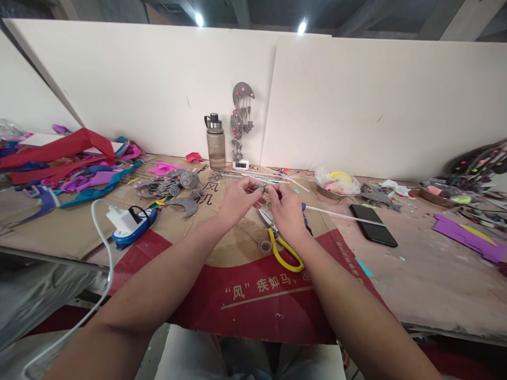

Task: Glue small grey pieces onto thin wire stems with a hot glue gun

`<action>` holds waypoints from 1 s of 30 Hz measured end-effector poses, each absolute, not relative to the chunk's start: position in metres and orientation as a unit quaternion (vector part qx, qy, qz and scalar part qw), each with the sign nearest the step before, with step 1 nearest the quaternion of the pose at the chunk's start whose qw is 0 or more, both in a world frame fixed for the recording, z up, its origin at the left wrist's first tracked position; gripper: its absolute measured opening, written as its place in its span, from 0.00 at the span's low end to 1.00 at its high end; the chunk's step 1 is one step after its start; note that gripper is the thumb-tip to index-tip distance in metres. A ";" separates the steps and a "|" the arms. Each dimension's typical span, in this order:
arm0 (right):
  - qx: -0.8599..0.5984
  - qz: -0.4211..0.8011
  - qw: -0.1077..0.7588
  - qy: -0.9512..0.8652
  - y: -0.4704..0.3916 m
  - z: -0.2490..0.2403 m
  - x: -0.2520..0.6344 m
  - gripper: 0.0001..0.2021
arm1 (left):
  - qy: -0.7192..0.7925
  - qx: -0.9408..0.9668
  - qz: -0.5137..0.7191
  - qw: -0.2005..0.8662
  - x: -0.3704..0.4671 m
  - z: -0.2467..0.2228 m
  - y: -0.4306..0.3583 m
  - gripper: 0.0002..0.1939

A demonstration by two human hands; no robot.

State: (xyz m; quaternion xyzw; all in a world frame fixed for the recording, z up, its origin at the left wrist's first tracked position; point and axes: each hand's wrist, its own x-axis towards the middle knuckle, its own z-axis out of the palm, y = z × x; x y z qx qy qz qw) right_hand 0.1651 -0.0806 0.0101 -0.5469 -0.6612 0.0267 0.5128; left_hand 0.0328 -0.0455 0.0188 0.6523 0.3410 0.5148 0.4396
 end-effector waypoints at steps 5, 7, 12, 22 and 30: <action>-0.552 0.069 0.526 -0.643 -0.079 0.010 0.165 0.13 | 0.356 0.664 0.509 0.416 0.034 0.024 -0.051 0.06; -0.552 0.074 0.529 -0.640 -0.079 0.010 0.165 0.13 | 0.353 0.665 0.510 0.416 0.034 0.023 -0.052 0.06; -0.552 0.078 0.532 -0.638 -0.081 0.013 0.164 0.13 | 0.333 0.664 0.512 0.432 0.034 0.022 -0.051 0.08; -0.567 0.052 0.529 -0.630 -0.082 0.014 0.164 0.12 | 0.320 0.656 0.486 0.481 0.033 0.022 -0.051 0.08; -0.567 0.058 0.536 -0.623 -0.083 0.015 0.163 0.12 | 0.279 0.674 0.488 0.479 0.032 0.017 -0.046 0.10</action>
